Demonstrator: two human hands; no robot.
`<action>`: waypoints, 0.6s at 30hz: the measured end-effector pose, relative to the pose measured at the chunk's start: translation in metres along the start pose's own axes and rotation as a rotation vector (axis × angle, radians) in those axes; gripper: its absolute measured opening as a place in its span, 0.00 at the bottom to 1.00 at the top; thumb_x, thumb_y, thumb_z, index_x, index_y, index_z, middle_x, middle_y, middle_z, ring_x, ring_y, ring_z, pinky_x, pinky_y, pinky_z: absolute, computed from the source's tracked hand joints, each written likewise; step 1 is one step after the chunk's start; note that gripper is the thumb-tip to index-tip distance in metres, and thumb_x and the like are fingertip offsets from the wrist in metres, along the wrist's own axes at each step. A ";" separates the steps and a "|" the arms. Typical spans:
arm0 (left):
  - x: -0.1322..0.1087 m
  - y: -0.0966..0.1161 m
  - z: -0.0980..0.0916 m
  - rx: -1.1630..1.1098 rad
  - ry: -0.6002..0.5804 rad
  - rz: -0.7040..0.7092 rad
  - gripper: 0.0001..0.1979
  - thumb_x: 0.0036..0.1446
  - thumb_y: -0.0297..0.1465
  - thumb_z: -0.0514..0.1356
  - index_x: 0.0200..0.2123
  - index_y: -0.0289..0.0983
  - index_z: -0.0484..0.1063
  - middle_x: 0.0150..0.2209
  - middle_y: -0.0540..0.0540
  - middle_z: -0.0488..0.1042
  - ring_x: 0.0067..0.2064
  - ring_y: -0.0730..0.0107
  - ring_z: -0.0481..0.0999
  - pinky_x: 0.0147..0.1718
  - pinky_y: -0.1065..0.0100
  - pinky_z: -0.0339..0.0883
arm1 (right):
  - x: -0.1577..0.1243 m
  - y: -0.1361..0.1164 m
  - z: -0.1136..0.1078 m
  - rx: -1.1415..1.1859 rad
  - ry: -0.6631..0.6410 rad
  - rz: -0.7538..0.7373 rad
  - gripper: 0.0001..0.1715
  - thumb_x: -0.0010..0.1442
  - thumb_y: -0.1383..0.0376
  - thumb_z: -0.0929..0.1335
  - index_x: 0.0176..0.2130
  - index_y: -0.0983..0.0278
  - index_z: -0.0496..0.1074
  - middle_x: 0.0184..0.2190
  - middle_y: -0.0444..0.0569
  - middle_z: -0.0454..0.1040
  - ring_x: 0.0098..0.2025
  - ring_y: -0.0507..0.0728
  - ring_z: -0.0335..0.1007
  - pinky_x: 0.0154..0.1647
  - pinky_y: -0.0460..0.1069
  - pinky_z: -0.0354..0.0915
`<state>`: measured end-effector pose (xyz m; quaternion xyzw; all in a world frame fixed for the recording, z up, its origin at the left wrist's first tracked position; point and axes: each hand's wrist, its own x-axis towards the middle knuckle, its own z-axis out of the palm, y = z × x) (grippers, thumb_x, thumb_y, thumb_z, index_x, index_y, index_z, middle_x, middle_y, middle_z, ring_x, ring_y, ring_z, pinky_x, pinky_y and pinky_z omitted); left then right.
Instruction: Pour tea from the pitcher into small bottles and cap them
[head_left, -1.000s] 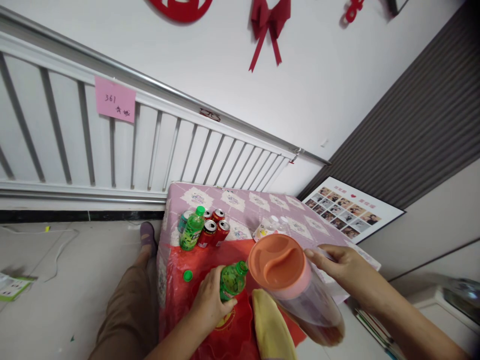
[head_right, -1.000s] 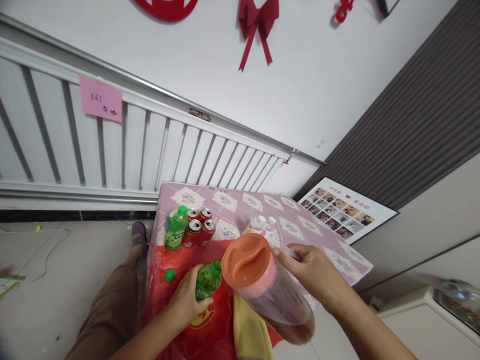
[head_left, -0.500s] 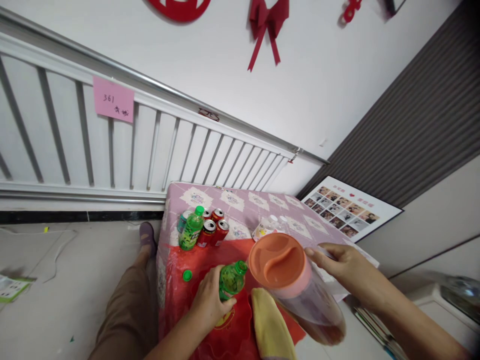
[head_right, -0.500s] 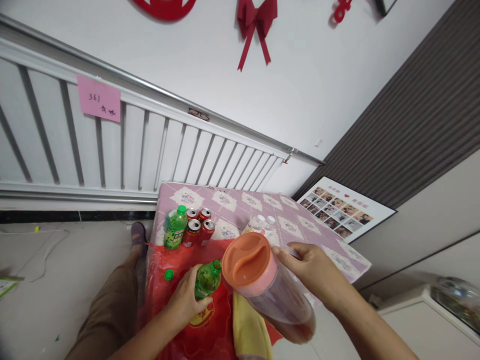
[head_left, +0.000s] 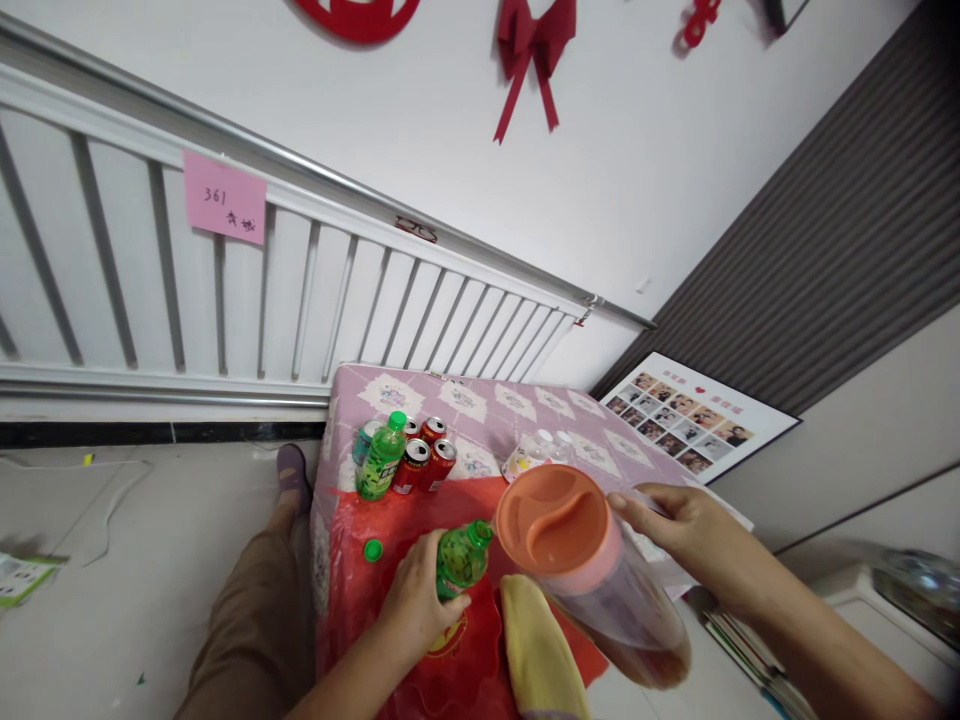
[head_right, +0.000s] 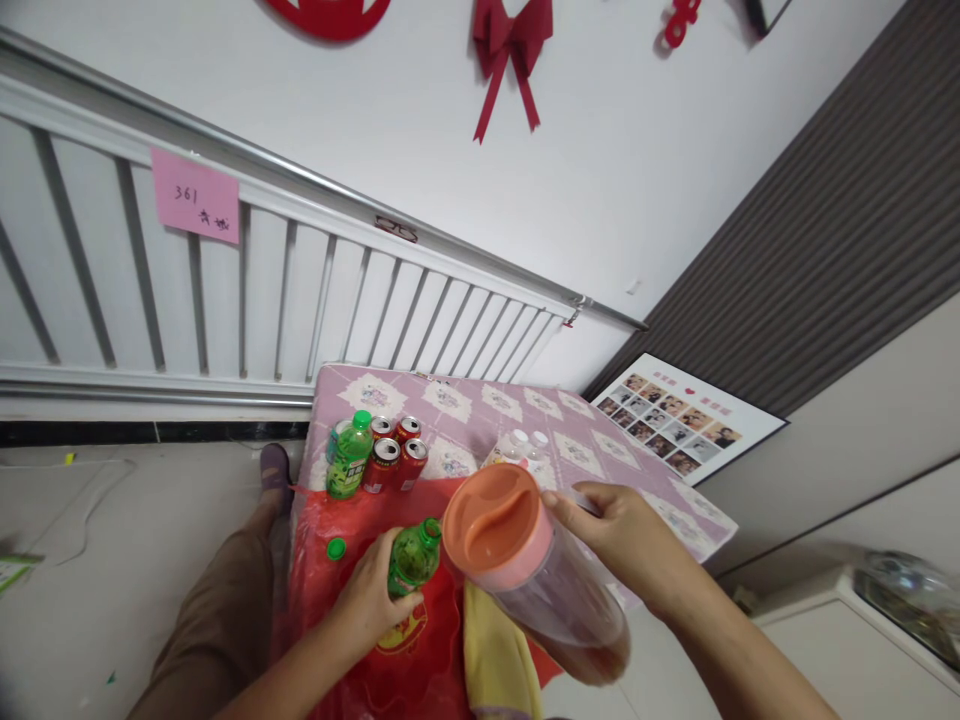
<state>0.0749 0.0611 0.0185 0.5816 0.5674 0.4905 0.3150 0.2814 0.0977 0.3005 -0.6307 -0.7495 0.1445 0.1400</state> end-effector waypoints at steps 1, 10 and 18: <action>0.000 0.000 0.000 -0.001 0.001 0.000 0.36 0.40 0.26 0.66 0.55 0.36 0.61 0.54 0.38 0.71 0.57 0.53 0.70 0.57 0.52 0.63 | 0.000 -0.001 0.000 -0.004 0.002 0.002 0.31 0.56 0.40 0.63 0.20 0.60 0.53 0.20 0.39 0.46 0.24 0.51 0.43 0.22 0.48 0.44; -0.001 0.001 -0.002 -0.004 0.004 0.005 0.36 0.41 0.25 0.66 0.55 0.36 0.61 0.54 0.38 0.71 0.56 0.53 0.70 0.57 0.52 0.64 | -0.002 -0.011 -0.002 -0.061 0.017 0.003 0.32 0.55 0.38 0.61 0.20 0.59 0.52 0.20 0.39 0.46 0.23 0.51 0.43 0.21 0.47 0.44; -0.001 0.000 -0.003 -0.002 0.006 0.018 0.35 0.41 0.25 0.65 0.56 0.37 0.61 0.54 0.39 0.71 0.57 0.54 0.69 0.58 0.52 0.63 | -0.003 -0.016 -0.002 -0.077 0.021 0.008 0.32 0.53 0.37 0.60 0.19 0.59 0.51 0.19 0.38 0.45 0.23 0.51 0.43 0.21 0.47 0.45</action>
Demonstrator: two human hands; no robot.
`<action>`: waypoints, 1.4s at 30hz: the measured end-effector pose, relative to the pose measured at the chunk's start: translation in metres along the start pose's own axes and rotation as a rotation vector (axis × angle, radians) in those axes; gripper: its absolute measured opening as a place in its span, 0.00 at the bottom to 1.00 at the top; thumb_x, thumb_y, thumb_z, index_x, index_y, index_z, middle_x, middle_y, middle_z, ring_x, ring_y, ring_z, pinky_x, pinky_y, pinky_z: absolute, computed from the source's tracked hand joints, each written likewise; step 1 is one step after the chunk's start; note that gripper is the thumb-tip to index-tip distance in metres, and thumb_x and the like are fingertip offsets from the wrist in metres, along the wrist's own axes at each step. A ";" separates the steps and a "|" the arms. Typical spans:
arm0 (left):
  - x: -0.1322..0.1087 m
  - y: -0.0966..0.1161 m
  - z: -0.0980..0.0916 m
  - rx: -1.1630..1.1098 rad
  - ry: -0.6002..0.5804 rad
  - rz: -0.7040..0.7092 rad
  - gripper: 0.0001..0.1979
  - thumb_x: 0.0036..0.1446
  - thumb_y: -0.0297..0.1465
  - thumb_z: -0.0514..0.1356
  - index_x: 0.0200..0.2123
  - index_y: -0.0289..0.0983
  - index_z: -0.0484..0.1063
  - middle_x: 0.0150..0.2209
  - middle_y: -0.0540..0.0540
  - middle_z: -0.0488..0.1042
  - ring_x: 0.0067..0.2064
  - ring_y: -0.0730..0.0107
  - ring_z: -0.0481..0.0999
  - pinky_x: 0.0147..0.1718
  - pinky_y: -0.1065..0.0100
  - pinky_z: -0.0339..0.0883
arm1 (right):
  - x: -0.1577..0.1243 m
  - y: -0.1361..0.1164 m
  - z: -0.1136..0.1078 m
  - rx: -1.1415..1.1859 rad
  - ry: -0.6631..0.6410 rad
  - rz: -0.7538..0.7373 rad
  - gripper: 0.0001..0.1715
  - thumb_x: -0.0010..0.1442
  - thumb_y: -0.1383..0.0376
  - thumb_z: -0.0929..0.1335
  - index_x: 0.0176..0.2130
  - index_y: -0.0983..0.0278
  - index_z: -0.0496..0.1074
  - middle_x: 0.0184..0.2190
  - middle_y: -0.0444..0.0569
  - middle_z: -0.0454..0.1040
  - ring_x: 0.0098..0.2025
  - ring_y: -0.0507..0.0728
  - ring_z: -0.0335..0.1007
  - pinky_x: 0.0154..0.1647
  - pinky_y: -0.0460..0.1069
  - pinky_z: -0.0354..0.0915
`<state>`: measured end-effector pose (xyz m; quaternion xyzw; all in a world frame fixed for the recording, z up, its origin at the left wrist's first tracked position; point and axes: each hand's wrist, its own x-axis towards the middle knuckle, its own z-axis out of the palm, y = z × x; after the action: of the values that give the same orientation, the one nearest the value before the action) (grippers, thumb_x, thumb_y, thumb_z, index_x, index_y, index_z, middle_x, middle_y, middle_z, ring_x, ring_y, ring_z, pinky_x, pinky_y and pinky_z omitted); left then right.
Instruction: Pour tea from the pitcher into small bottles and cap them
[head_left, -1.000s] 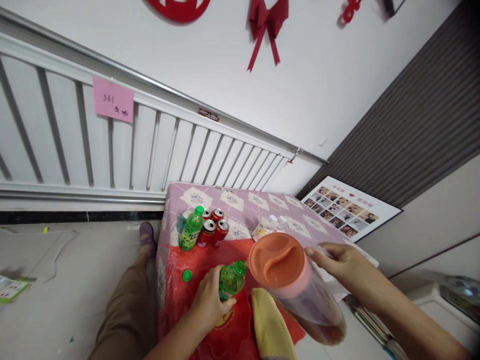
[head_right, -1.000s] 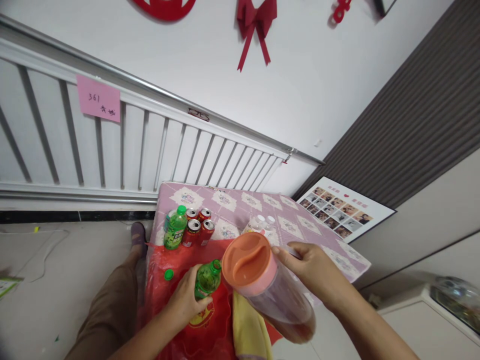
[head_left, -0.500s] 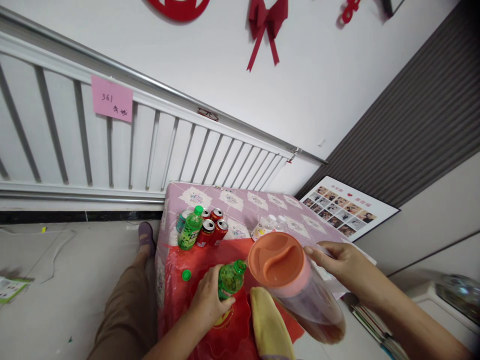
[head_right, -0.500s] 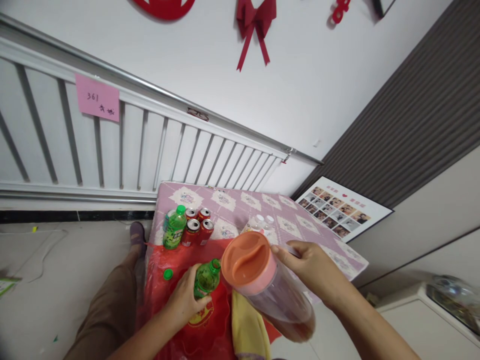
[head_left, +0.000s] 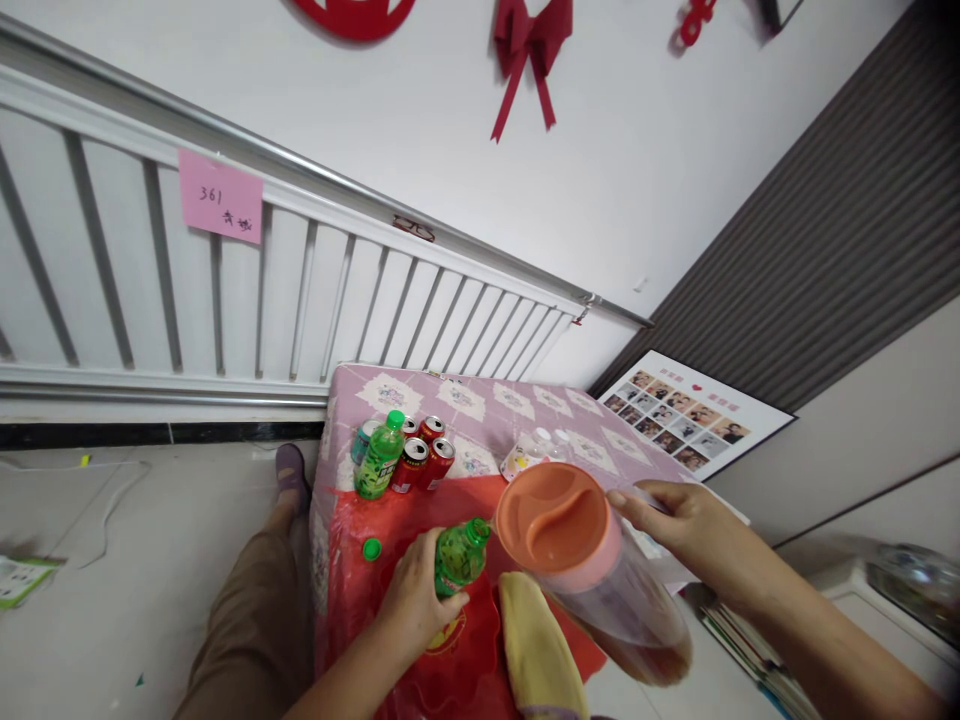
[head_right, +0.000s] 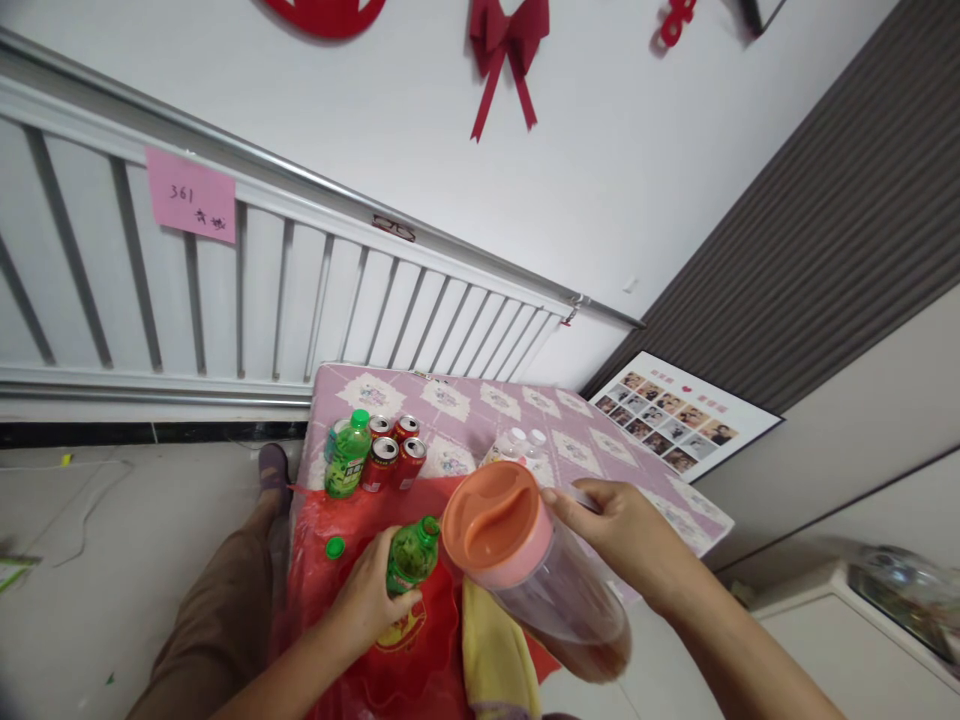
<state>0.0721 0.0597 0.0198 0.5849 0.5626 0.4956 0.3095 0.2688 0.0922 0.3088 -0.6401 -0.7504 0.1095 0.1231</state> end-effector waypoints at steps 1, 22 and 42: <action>0.000 0.000 0.000 0.001 -0.001 0.000 0.35 0.41 0.25 0.65 0.56 0.36 0.61 0.54 0.39 0.71 0.57 0.54 0.69 0.58 0.52 0.63 | 0.000 0.000 0.000 0.000 0.002 0.002 0.32 0.53 0.37 0.61 0.19 0.59 0.51 0.19 0.38 0.45 0.23 0.51 0.43 0.21 0.47 0.45; 0.001 -0.002 0.000 0.013 0.010 -0.003 0.36 0.40 0.25 0.66 0.56 0.35 0.61 0.53 0.38 0.72 0.56 0.52 0.71 0.57 0.51 0.64 | -0.002 -0.001 -0.002 0.007 0.018 -0.034 0.34 0.54 0.36 0.61 0.19 0.59 0.51 0.19 0.38 0.45 0.22 0.50 0.43 0.20 0.47 0.45; 0.000 -0.003 0.000 0.017 0.012 -0.006 0.36 0.41 0.25 0.66 0.55 0.37 0.61 0.53 0.39 0.72 0.57 0.52 0.71 0.57 0.50 0.64 | -0.003 0.002 -0.002 0.025 0.002 0.001 0.33 0.54 0.36 0.62 0.20 0.60 0.53 0.20 0.38 0.45 0.23 0.50 0.42 0.21 0.47 0.44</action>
<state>0.0706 0.0604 0.0167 0.5826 0.5706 0.4933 0.3026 0.2715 0.0894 0.3104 -0.6390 -0.7486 0.1183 0.1316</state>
